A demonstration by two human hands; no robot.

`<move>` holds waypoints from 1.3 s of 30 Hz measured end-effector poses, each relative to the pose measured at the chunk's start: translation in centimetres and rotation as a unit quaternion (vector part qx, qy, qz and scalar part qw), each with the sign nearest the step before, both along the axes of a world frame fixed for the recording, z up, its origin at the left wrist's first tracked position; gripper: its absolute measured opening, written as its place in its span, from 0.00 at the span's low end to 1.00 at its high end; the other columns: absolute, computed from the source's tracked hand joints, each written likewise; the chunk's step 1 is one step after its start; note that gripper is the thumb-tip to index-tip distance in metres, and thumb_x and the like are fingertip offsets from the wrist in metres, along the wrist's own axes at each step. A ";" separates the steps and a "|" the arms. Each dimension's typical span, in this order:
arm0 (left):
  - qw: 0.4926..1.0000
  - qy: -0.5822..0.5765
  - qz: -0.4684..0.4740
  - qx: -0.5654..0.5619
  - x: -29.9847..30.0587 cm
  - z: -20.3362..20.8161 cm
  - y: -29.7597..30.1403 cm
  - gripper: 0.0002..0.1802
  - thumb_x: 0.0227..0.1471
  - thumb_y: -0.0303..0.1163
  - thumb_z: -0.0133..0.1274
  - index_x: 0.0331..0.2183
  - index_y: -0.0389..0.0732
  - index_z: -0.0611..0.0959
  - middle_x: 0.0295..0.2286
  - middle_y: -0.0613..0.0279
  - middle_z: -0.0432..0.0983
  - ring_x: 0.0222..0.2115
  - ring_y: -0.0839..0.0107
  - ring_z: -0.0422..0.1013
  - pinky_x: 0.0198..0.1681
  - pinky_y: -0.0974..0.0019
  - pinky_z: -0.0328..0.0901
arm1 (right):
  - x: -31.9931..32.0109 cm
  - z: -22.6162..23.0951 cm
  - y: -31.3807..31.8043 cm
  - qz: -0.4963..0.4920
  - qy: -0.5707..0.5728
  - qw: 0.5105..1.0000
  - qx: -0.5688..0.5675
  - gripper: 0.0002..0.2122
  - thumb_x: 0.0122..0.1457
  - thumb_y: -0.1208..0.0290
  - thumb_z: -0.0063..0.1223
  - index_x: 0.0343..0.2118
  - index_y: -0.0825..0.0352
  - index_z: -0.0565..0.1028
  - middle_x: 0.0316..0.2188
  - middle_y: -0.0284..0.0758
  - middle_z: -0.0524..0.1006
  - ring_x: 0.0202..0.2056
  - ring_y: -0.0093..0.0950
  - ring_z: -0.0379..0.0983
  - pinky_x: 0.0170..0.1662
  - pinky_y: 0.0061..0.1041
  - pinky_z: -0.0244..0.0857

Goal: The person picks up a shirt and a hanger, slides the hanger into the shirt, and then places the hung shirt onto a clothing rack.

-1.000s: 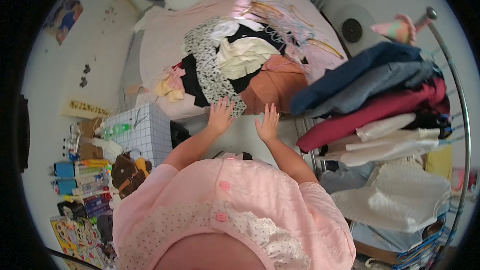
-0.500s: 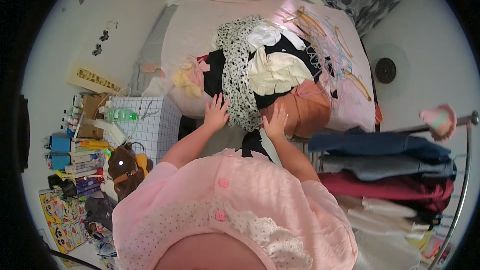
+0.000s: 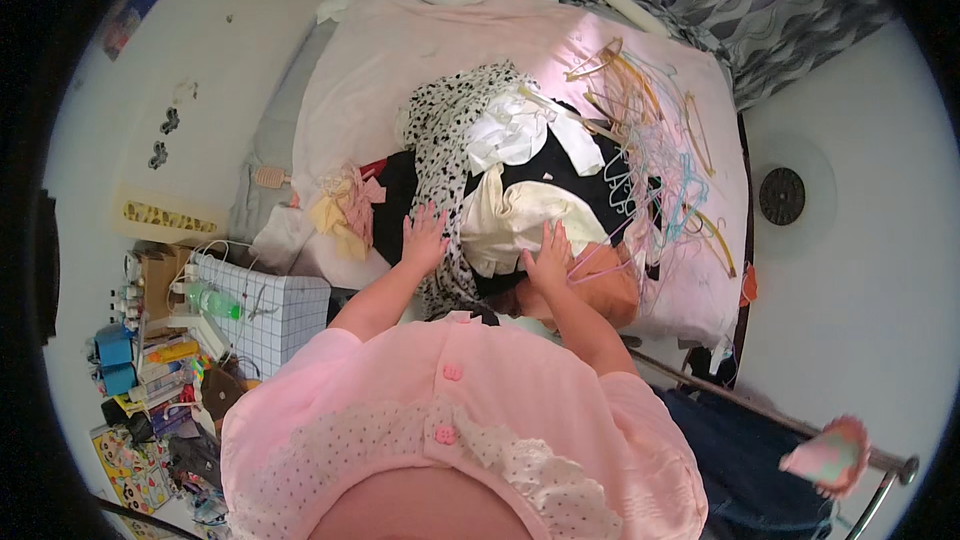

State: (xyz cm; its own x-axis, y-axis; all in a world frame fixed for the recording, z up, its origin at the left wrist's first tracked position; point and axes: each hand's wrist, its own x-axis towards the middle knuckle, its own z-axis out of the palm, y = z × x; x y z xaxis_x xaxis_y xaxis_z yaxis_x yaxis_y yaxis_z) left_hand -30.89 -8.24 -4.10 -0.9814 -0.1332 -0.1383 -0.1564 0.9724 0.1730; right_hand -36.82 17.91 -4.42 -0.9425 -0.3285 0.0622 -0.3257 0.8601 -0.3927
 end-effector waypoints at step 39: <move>0.980 -0.022 -0.023 0.196 -15.3 -1.0 -1.6 0.37 0.44 0.40 0.48 0.53 0.43 0.52 0.53 0.49 0.43 0.54 0.56 0.45 0.53 0.49 0.41 | -20.0 -1.0 -12.4 0.014 -0.164 0.979 -0.122 0.13 0.41 0.80 0.41 0.34 0.65 0.70 0.30 0.44 0.72 0.35 0.42 0.67 0.39 0.35 0.61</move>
